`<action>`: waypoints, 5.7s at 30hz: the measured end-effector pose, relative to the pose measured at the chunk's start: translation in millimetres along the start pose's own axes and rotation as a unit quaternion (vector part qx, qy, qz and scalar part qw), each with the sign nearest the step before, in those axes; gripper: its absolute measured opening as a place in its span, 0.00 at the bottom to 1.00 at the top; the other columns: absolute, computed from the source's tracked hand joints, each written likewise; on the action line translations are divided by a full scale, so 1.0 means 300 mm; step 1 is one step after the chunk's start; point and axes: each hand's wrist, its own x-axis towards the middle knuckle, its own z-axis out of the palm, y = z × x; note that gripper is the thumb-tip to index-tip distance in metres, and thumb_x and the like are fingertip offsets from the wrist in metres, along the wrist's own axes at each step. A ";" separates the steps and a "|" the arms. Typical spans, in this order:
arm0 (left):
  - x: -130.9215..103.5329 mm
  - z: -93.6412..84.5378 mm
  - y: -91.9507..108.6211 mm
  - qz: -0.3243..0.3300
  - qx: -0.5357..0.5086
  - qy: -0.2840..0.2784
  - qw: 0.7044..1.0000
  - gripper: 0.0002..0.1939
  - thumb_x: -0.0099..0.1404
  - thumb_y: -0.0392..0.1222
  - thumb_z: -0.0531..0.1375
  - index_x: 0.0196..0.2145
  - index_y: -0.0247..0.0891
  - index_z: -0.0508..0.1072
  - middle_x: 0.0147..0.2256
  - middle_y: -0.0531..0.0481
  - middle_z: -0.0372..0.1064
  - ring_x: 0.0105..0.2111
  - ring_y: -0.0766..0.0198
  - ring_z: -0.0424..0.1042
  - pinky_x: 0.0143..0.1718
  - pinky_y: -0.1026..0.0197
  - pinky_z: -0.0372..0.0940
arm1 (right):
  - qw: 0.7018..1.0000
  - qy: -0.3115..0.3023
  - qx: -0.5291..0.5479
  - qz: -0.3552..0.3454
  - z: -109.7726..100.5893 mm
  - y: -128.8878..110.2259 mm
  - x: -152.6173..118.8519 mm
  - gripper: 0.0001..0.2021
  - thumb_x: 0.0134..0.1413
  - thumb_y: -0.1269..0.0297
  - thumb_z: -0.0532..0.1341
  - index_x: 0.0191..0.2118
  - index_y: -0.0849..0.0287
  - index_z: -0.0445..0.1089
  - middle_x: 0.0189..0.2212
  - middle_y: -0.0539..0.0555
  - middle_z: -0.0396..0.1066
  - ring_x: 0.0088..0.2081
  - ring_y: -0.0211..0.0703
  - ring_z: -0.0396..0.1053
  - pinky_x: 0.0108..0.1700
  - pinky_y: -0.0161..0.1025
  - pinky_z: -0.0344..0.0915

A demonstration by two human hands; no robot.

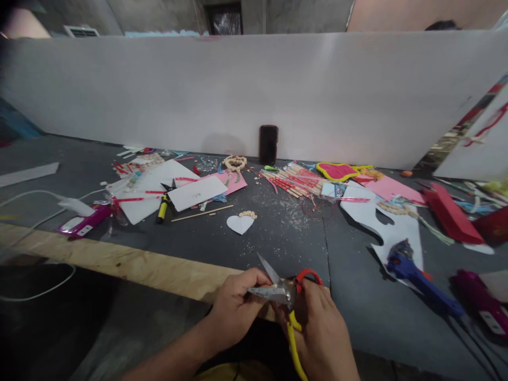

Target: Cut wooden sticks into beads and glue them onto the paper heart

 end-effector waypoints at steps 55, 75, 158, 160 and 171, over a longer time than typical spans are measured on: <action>0.028 -0.095 -0.027 -0.103 -0.207 -0.010 0.973 0.09 0.60 0.39 0.54 0.26 0.33 0.68 0.21 0.51 0.69 0.20 0.71 0.63 0.24 0.69 0.58 | 0.995 -0.062 -0.042 -0.071 -0.024 0.003 0.064 0.24 0.43 0.56 0.60 0.48 0.60 0.63 0.38 0.59 0.73 0.36 0.47 0.72 0.34 0.38 0.69; 0.379 -0.418 -0.162 0.172 0.556 -0.087 0.809 0.21 0.67 0.49 0.46 0.55 0.42 0.60 0.57 0.48 0.59 0.60 0.53 0.47 0.57 0.41 0.39 | 0.973 -0.084 -0.023 0.213 -0.047 0.267 0.392 0.35 0.44 0.45 0.55 0.53 0.68 0.56 0.37 0.62 0.70 0.33 0.49 0.69 0.36 0.45 0.65; 0.408 -0.429 -0.166 0.193 0.568 -0.008 0.800 0.19 0.67 0.46 0.46 0.54 0.41 0.60 0.53 0.46 0.63 0.58 0.53 0.52 0.56 0.41 0.36 | 0.981 -0.040 -0.012 0.190 0.003 0.287 0.381 0.35 0.42 0.45 0.56 0.53 0.63 0.57 0.38 0.60 0.68 0.34 0.49 0.68 0.36 0.45 0.66; 0.406 -0.442 -0.166 0.175 0.559 -0.017 0.810 0.20 0.67 0.47 0.47 0.53 0.40 0.61 0.52 0.45 0.64 0.57 0.52 0.52 0.55 0.42 0.37 | 0.982 -0.036 0.009 0.186 0.008 0.296 0.375 0.36 0.41 0.44 0.57 0.54 0.62 0.57 0.40 0.60 0.68 0.36 0.50 0.68 0.38 0.46 0.66; 0.382 -0.487 -0.165 0.146 0.502 -0.064 0.850 0.23 0.62 0.48 0.54 0.53 0.38 0.60 0.51 0.44 0.65 0.55 0.51 0.53 0.53 0.45 0.40 | 0.977 -0.002 -0.053 0.209 -0.001 0.299 0.384 0.37 0.42 0.44 0.54 0.56 0.65 0.56 0.39 0.62 0.69 0.36 0.53 0.69 0.35 0.49 0.67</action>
